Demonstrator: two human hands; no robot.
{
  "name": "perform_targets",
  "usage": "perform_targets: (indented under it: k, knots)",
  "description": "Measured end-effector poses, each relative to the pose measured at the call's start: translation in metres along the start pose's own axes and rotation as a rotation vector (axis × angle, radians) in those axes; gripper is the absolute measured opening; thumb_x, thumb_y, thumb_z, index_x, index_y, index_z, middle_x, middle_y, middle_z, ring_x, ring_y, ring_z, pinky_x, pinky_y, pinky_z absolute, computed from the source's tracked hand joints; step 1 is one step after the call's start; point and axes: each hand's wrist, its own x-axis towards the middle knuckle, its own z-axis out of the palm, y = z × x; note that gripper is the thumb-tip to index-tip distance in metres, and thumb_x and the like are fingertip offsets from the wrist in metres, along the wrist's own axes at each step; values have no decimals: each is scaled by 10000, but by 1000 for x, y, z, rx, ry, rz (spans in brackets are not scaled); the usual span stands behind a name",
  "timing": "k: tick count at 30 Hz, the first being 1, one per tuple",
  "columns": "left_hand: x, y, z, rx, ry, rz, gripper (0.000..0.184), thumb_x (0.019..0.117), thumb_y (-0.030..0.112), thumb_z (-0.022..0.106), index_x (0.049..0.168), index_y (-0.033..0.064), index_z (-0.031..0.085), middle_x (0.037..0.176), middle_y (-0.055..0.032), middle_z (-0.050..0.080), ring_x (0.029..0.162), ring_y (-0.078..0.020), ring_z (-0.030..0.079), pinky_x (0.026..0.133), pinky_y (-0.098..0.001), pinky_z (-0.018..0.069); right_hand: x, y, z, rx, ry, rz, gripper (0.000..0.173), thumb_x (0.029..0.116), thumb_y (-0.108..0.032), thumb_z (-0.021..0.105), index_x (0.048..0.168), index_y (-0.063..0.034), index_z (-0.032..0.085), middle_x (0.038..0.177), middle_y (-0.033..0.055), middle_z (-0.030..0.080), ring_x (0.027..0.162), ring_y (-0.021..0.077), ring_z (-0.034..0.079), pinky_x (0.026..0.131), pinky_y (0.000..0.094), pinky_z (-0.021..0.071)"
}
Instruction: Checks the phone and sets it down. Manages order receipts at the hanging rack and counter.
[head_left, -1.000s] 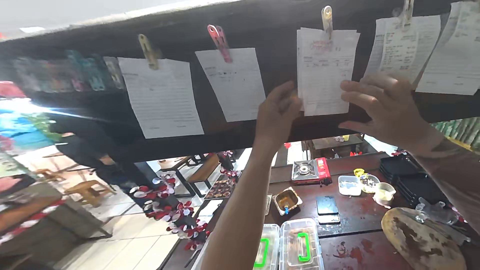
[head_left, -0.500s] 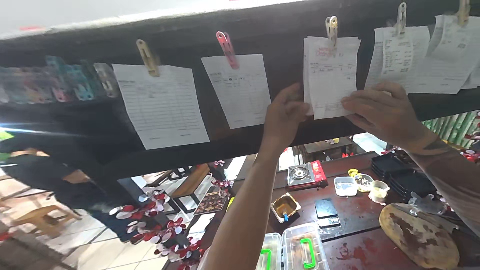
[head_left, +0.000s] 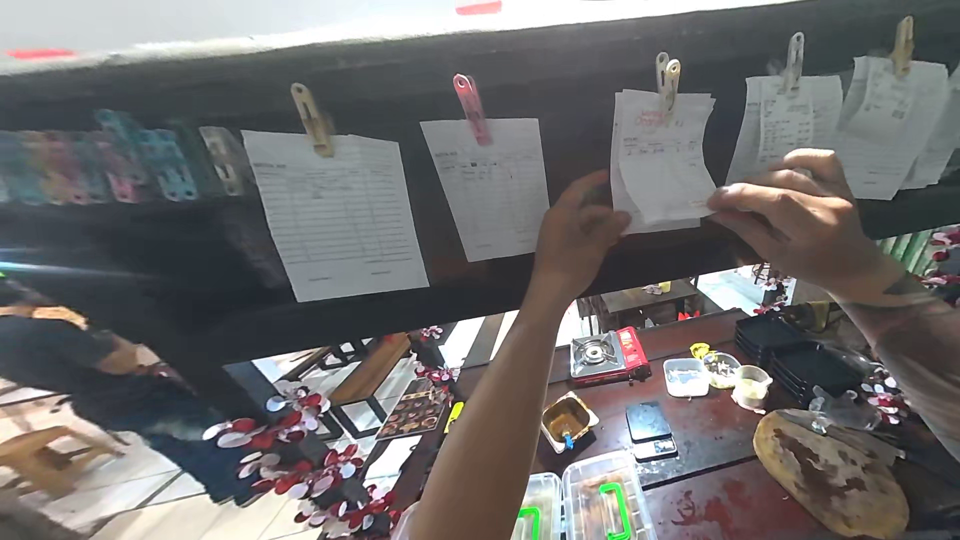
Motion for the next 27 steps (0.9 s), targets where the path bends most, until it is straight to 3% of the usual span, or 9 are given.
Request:
perform_targets:
  k: [2, 6, 9, 11, 15, 18, 21, 24, 27]
  knots:
    - [0, 0, 0, -12, -6, 2, 556, 961, 123, 715, 1468, 82, 489, 1005, -70, 746, 859, -170, 740, 796, -358, 638, 3, 1, -3, -2, 31, 24, 240, 989, -127, 691, 1225, -110, 726, 1051, 92, 759, 992, 213, 687, 1052, 429, 422]
    - [1, -2, 0, 5, -9, 5, 571, 956, 146, 726, 1468, 69, 487, 992, -83, 745, 848, -178, 742, 786, -364, 643, 16, 8, -14, 47, 120, 240, 279, 1017, -167, 652, 1264, -39, 625, 1121, 95, 739, 1101, 224, 668, 1023, 441, 496]
    - [2, -1, -1, 60, -17, -42, 586, 952, 169, 736, 1476, 88, 485, 1003, -70, 747, 849, -170, 745, 790, -362, 647, 34, 18, -25, 124, 211, 441, 410, 1020, -190, 647, 1326, 44, 503, 1134, 94, 731, 1082, 142, 698, 982, 349, 574]
    - [2, -1, -1, 76, -23, -49, 585, 956, 168, 732, 1479, 94, 482, 1004, -66, 745, 846, -168, 742, 792, -358, 644, 45, 24, -29, 147, 259, 541, 423, 1017, -221, 653, 1315, 31, 489, 1119, 69, 745, 1049, 110, 717, 967, 304, 585]
    - [2, -4, -1, 74, -13, -45, 573, 955, 169, 735, 1473, 106, 496, 1005, -61, 747, 845, -166, 743, 792, -357, 645, 57, 37, -34, 120, 215, 607, 368, 1041, -282, 610, 1248, 21, 588, 1123, 53, 729, 1055, 67, 698, 991, 264, 562]
    - [1, -3, -1, 71, -7, -48, 570, 953, 174, 739, 1469, 113, 504, 1007, -54, 748, 848, -161, 744, 785, -349, 647, 54, 52, -37, 42, 123, 443, 270, 1085, -206, 505, 1133, -27, 702, 1171, 102, 709, 1100, 143, 661, 991, 322, 527]
    - [0, -3, -1, 52, -11, -45, 564, 956, 173, 734, 1467, 109, 503, 1009, -56, 749, 853, -166, 745, 787, -356, 646, 55, 51, -39, 18, 75, 387, 296, 1084, -134, 473, 1140, -100, 762, 1199, 132, 694, 1178, 211, 619, 1038, 369, 471]
    - [0, -3, 0, 59, -16, -27, 567, 954, 177, 738, 1467, 110, 505, 997, -50, 749, 845, -162, 745, 783, -352, 648, 56, 43, -39, 105, 63, 509, 302, 1030, -292, 575, 1210, -97, 718, 1229, 122, 667, 1149, 162, 622, 992, 321, 511]
    - [0, -3, 0, 53, -17, -9, 553, 950, 167, 742, 1452, 107, 518, 980, -47, 751, 837, -152, 741, 779, -341, 645, 60, 37, -39, 127, 84, 642, 510, 919, -502, 730, 1178, -66, 676, 1088, 84, 649, 913, 78, 602, 813, 249, 506]
